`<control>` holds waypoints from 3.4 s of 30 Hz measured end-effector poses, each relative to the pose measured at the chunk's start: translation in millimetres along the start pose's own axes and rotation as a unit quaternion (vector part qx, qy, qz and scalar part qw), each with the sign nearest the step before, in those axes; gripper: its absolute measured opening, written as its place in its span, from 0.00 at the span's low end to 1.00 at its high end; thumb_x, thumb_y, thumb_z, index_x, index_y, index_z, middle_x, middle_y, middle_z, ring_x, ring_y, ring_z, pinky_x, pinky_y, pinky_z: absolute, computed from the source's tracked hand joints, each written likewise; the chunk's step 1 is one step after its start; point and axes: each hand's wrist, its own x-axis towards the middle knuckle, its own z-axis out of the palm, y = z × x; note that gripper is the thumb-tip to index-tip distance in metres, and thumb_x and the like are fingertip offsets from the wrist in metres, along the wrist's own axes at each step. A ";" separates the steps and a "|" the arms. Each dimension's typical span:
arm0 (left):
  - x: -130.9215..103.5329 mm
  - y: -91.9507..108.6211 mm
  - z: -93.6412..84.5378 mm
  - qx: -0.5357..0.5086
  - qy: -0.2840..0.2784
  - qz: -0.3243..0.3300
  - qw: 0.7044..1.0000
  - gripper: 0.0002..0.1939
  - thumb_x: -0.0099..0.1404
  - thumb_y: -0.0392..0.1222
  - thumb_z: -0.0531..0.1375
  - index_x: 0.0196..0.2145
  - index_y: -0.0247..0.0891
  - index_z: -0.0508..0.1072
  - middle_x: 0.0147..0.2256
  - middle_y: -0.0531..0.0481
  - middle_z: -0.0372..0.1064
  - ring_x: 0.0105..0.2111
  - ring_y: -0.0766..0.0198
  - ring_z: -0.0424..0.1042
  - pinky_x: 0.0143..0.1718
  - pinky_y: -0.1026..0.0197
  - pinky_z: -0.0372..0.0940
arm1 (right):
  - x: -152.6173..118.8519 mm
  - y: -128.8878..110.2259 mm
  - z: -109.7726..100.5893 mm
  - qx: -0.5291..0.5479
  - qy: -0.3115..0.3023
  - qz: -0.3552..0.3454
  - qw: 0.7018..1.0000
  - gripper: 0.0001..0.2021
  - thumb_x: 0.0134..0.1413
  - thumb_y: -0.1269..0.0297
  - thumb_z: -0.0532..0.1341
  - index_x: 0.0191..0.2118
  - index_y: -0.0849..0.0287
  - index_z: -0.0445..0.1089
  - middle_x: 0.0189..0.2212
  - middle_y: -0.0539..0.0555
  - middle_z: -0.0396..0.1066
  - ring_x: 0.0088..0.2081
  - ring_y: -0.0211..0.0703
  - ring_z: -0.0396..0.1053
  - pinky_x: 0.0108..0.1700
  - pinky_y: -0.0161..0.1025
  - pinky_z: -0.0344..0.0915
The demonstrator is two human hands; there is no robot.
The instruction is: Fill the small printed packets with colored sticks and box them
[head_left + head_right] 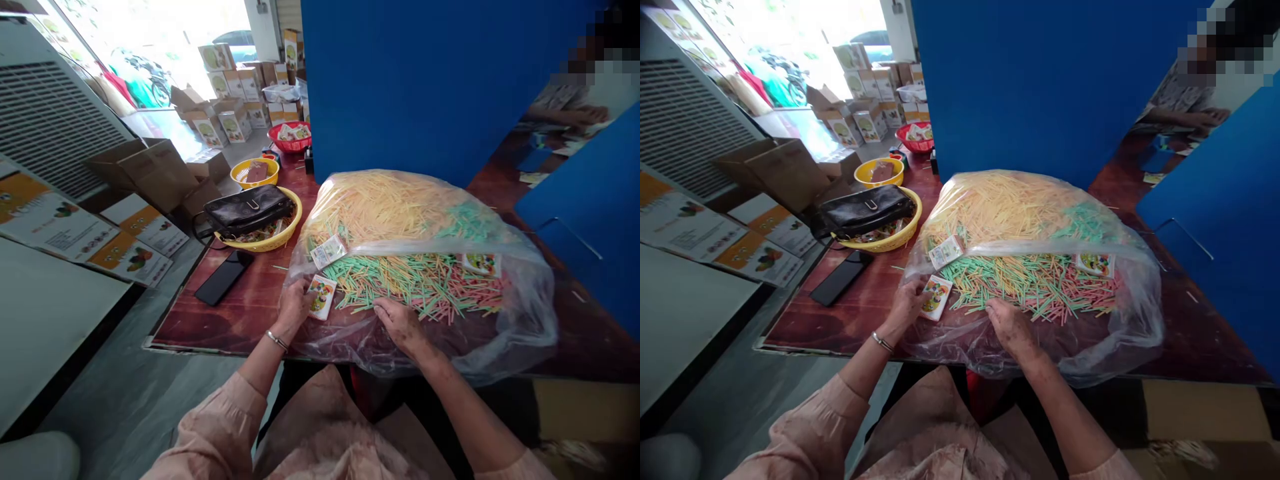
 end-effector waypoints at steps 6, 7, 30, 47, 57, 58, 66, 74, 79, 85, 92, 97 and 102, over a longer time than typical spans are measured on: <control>-1.9 3.5 -3.5 0.049 0.010 0.017 0.999 0.08 0.56 0.43 0.59 0.31 0.36 0.70 0.24 0.53 0.68 0.24 0.67 0.65 0.25 0.66 0.55 | -2.6 -0.2 4.0 -0.014 -0.020 0.011 1.000 0.12 0.60 0.62 0.48 0.40 0.56 0.68 0.38 0.53 0.72 0.41 0.44 0.70 0.43 0.39 0.62; -3.0 6.1 -6.0 0.063 0.022 0.024 0.997 0.07 0.57 0.43 0.58 0.31 0.36 0.70 0.25 0.52 0.68 0.25 0.66 0.65 0.26 0.65 0.56 | -3.1 0.5 5.2 -0.020 -0.020 0.011 1.000 0.12 0.60 0.62 0.49 0.41 0.56 0.68 0.38 0.53 0.72 0.41 0.44 0.70 0.43 0.39 0.62; -1.3 10.0 -51.3 0.192 -0.003 0.082 0.978 0.15 0.64 0.47 0.49 0.29 0.37 0.70 0.26 0.46 0.71 0.27 0.62 0.68 0.28 0.63 0.53 | 51.2 -86.6 62.9 -0.167 -0.042 -0.222 0.960 0.22 0.49 0.63 0.63 0.52 0.59 0.65 0.54 0.60 0.62 0.55 0.53 0.55 0.53 0.48 0.58; -14.3 18.0 -15.5 0.218 0.043 0.036 0.974 0.11 0.61 0.39 0.53 0.38 0.32 0.70 0.37 0.39 0.71 0.38 0.55 0.69 0.39 0.57 0.60 | 4.9 -74.2 39.2 -0.076 0.001 -0.225 0.971 0.07 0.57 0.69 0.54 0.36 0.60 0.69 0.34 0.56 0.71 0.38 0.44 0.64 0.43 0.42 0.58; -9.4 7.6 -10.0 0.193 0.044 0.055 0.979 0.14 0.64 0.35 0.46 0.39 0.35 0.71 0.32 0.43 0.72 0.31 0.59 0.71 0.32 0.60 0.60 | -3.1 -68.6 30.4 -0.096 -0.008 -0.205 0.974 0.08 0.57 0.68 0.54 0.39 0.59 0.69 0.36 0.54 0.71 0.40 0.44 0.64 0.45 0.40 0.58; -9.6 6.6 -11.0 0.196 0.050 0.070 0.977 0.14 0.63 0.34 0.46 0.40 0.35 0.71 0.33 0.42 0.72 0.32 0.59 0.70 0.33 0.60 0.61 | -0.3 -63.1 24.5 -0.098 0.023 -0.195 0.976 0.09 0.58 0.68 0.53 0.41 0.58 0.69 0.38 0.55 0.71 0.41 0.44 0.63 0.46 0.41 0.58; -41.0 7.2 -29.7 0.059 0.139 0.150 0.977 0.13 0.64 0.38 0.48 0.40 0.36 0.70 0.37 0.42 0.71 0.40 0.55 0.69 0.44 0.55 0.63 | 48.5 22.1 -46.8 -0.249 0.169 0.024 0.953 0.14 0.59 0.70 0.48 0.43 0.66 0.68 0.37 0.62 0.69 0.43 0.50 0.62 0.46 0.42 0.58; -54.8 45.4 9.8 -0.384 -0.097 0.006 0.918 0.05 0.56 0.42 0.56 0.28 0.38 0.65 0.25 0.54 0.65 0.24 0.68 0.65 0.25 0.66 0.61 | 77.4 21.0 -38.4 -0.372 0.074 0.040 0.924 0.14 0.54 0.77 0.48 0.42 0.67 0.68 0.39 0.65 0.68 0.42 0.52 0.62 0.46 0.45 0.58; -56.1 58.2 29.8 -0.393 -0.078 0.023 0.916 0.04 0.54 0.38 0.55 0.25 0.38 0.61 0.22 0.58 0.59 0.22 0.71 0.59 0.24 0.69 0.56 | 75.4 18.3 -34.9 -0.369 0.093 0.063 0.923 0.15 0.55 0.76 0.47 0.40 0.66 0.69 0.38 0.66 0.69 0.42 0.54 0.62 0.41 0.48 0.59; -64.0 67.6 37.0 -0.404 -0.091 -0.005 0.910 0.03 0.54 0.39 0.54 0.27 0.38 0.61 0.23 0.58 0.60 0.23 0.70 0.60 0.24 0.67 0.58 | 78.8 17.1 -29.8 -0.374 0.084 0.086 0.919 0.14 0.56 0.76 0.47 0.40 0.68 0.69 0.37 0.67 0.70 0.42 0.55 0.63 0.41 0.47 0.57; -68.5 65.0 39.2 -0.380 -0.093 0.001 0.920 0.03 0.55 0.39 0.54 0.26 0.38 0.62 0.23 0.56 0.63 0.24 0.68 0.63 0.26 0.67 0.59 | 75.7 18.5 -27.3 -0.373 0.096 0.096 0.918 0.12 0.57 0.75 0.48 0.39 0.67 0.68 0.38 0.66 0.69 0.42 0.54 0.63 0.43 0.47 0.56; -70.6 65.9 39.2 -0.367 -0.084 0.016 0.926 0.03 0.54 0.38 0.54 0.25 0.38 0.63 0.22 0.56 0.62 0.24 0.69 0.62 0.25 0.68 0.58 | 74.3 16.9 -32.0 -0.382 0.085 0.086 0.916 0.12 0.56 0.75 0.49 0.38 0.65 0.69 0.37 0.65 0.71 0.42 0.53 0.63 0.43 0.45 0.55; -67.9 64.5 39.1 -0.386 -0.096 -0.004 0.917 0.02 0.53 0.38 0.54 0.25 0.38 0.62 0.22 0.57 0.62 0.23 0.69 0.62 0.25 0.68 0.58 | 67.6 16.0 -36.4 -0.380 0.079 0.105 0.916 0.13 0.56 0.76 0.48 0.39 0.68 0.69 0.37 0.66 0.70 0.41 0.53 0.64 0.43 0.45 0.56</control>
